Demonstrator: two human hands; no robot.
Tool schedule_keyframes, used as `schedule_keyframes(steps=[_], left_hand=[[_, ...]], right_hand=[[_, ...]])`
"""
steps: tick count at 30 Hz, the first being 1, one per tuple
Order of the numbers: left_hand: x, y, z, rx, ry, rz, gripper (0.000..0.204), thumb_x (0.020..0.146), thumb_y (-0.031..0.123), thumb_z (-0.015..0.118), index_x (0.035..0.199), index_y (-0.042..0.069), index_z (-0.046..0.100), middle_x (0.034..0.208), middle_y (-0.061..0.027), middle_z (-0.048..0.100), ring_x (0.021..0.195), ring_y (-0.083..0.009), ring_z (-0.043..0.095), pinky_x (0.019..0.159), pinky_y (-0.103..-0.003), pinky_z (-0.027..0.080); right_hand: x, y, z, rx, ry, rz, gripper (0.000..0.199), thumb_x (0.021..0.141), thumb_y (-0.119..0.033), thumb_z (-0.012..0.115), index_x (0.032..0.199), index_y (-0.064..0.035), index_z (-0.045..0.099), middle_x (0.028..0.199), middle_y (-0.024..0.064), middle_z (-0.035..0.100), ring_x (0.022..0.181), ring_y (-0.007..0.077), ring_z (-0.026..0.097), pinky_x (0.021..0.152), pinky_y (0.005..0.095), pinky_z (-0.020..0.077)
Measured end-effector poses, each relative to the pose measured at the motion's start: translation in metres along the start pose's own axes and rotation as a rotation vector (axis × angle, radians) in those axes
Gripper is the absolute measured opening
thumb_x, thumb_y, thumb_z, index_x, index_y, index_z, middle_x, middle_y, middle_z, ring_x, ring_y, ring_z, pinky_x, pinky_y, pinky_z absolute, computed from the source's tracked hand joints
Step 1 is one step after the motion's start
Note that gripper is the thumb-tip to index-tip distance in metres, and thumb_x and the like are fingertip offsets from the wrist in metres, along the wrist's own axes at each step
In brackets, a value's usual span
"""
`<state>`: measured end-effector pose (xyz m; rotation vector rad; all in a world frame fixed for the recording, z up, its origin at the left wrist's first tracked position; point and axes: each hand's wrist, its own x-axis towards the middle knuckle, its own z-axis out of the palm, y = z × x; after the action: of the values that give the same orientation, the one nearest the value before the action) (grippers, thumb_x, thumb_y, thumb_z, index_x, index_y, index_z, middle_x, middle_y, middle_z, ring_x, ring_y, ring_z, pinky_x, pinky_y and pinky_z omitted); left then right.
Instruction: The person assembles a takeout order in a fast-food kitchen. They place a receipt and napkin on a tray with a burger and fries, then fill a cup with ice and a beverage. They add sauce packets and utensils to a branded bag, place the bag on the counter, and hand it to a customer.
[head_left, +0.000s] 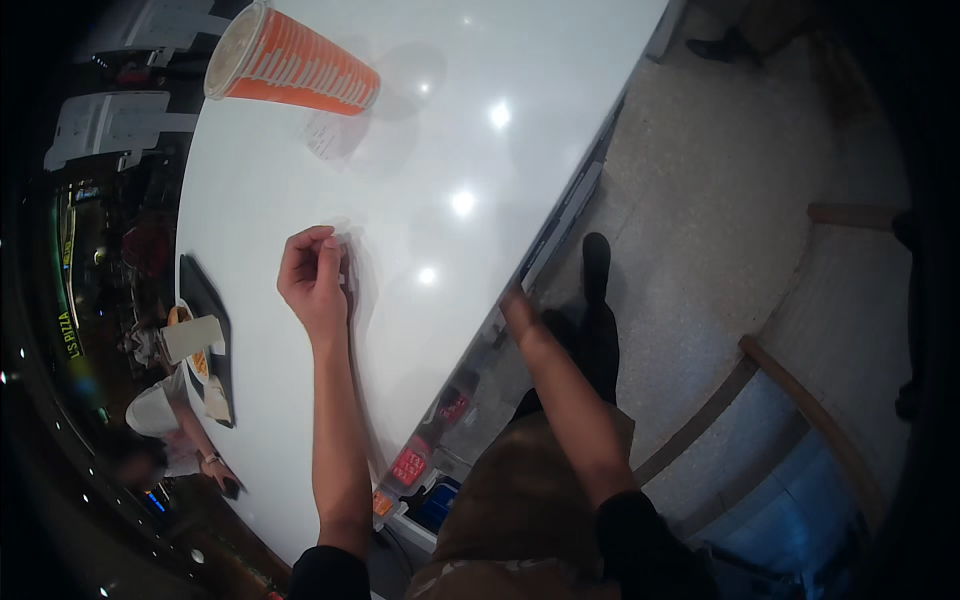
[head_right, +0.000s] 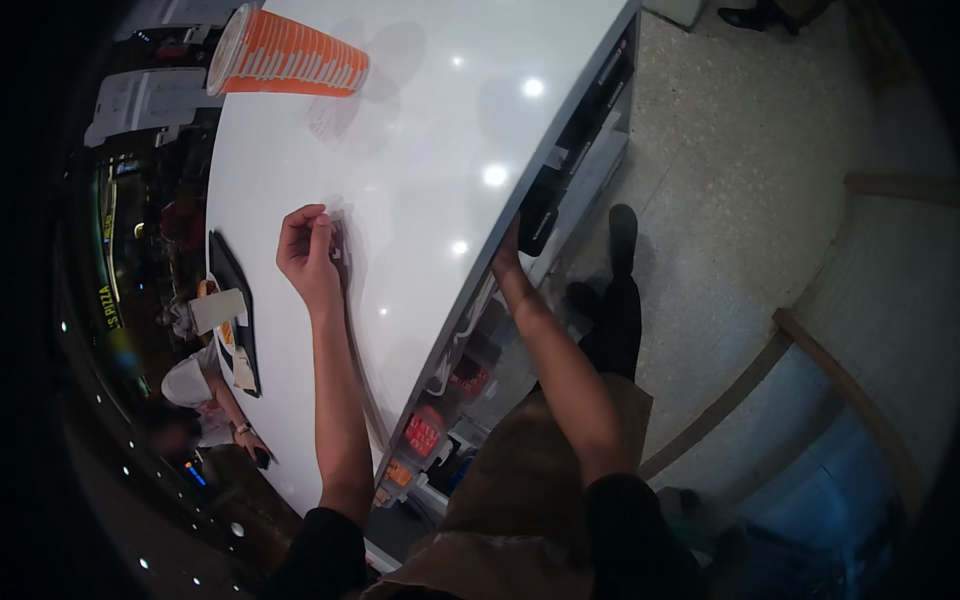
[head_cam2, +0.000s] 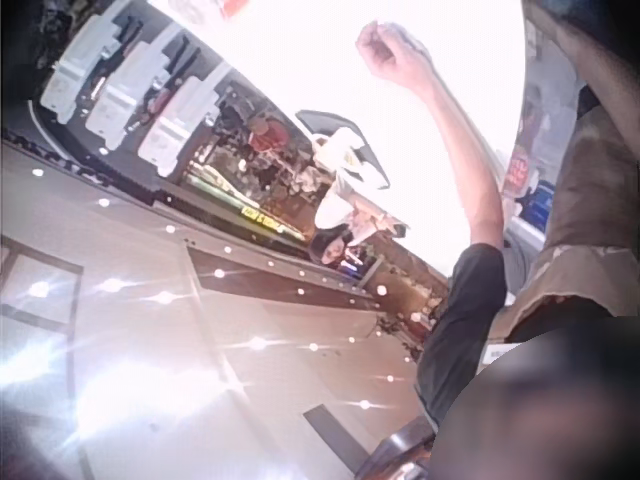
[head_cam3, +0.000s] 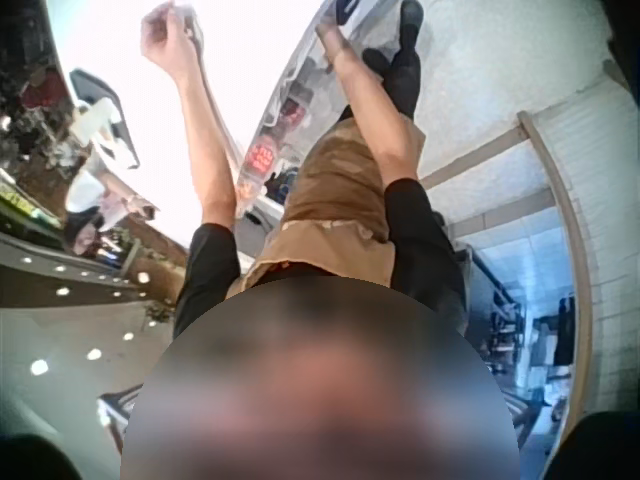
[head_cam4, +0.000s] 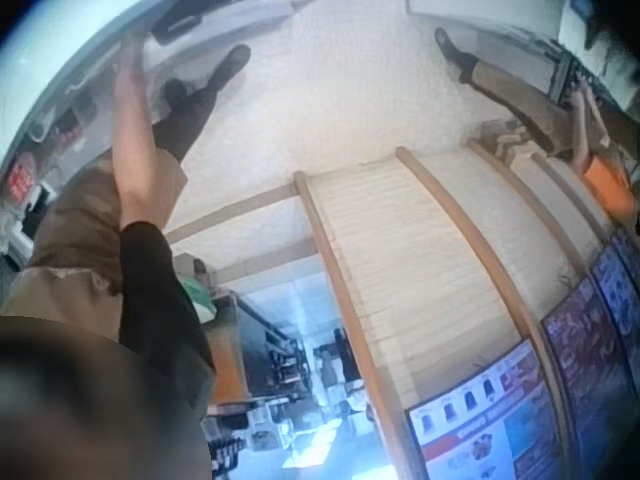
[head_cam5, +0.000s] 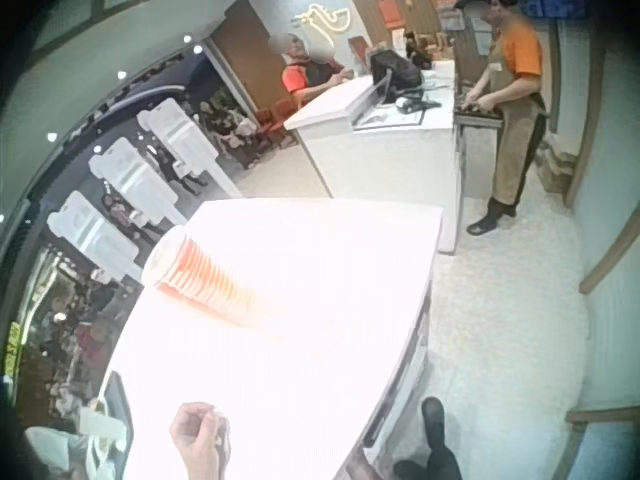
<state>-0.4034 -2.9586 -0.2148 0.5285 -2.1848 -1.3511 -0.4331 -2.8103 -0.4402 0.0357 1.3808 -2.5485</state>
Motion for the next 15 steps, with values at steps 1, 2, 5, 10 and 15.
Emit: schedule_keyframes(steps=[1, 2, 5, 10, 15], left_hand=[[0.000, 0.000, 0.000, 0.022, 0.007, 0.021, 0.005, 0.093, 0.001, 0.062, 0.097, 0.001, 0.066, 0.077, 0.0031, 0.057, 0.066, -0.0035, 0.047, 0.058, -0.019, 0.037], [0.000, -0.001, 0.000, 0.052, 0.012, 0.032, 0.005, 0.093, 0.002, 0.062, 0.096, 0.001, 0.066, 0.076, 0.0029, 0.057, 0.066, -0.0039, 0.047, 0.057, -0.019, 0.037], [0.000, -0.002, 0.000, 0.097, 0.000, 0.048, 0.005, 0.093, 0.003, 0.063, 0.096, 0.002, 0.066, 0.076, 0.0014, 0.058, 0.064, -0.0051, 0.046, 0.056, -0.020, 0.036], [0.001, -0.004, -0.002, 0.100, -0.034, 0.109, 0.007, 0.092, 0.002, 0.063, 0.099, 0.000, 0.065, 0.077, -0.0005, 0.060, 0.064, -0.0059, 0.048, 0.057, -0.020, 0.036], [0.002, -0.007, -0.006, 0.121, -0.042, 0.112, 0.008, 0.093, 0.001, 0.063, 0.100, 0.001, 0.065, 0.080, -0.0012, 0.061, 0.067, -0.0070, 0.050, 0.059, -0.021, 0.038]], right_hand=[[0.001, 0.001, 0.002, 0.211, 0.023, 0.031, 0.027, 0.090, -0.014, 0.064, 0.113, 0.0018, 0.065, 0.110, 0.0166, 0.071, 0.095, 0.0249, 0.070, 0.080, 0.0345, 0.0543], [0.003, 0.001, 0.002, 0.199, 0.055, 0.009, 0.027, 0.090, -0.014, 0.064, 0.112, 0.0014, 0.065, 0.110, 0.0161, 0.071, 0.094, 0.0246, 0.070, 0.079, 0.0343, 0.0544], [0.004, -0.003, -0.001, -0.139, 0.162, -0.154, 0.022, 0.084, -0.005, 0.064, 0.105, -0.0039, 0.070, 0.092, 0.0110, 0.073, 0.086, 0.0229, 0.071, 0.080, 0.0324, 0.0548], [0.013, -0.006, -0.004, 0.775, 0.095, 0.299, 0.013, 0.083, 0.002, 0.064, 0.091, -0.0006, 0.074, 0.093, 0.0097, 0.075, 0.086, 0.0237, 0.072, 0.083, 0.0334, 0.0563], [0.018, 0.003, -0.003, 0.053, 0.003, 0.117, 0.015, 0.092, -0.009, 0.061, 0.100, -0.0012, 0.070, 0.098, 0.0093, 0.072, 0.092, 0.0196, 0.069, 0.086, 0.0337, 0.0553]])
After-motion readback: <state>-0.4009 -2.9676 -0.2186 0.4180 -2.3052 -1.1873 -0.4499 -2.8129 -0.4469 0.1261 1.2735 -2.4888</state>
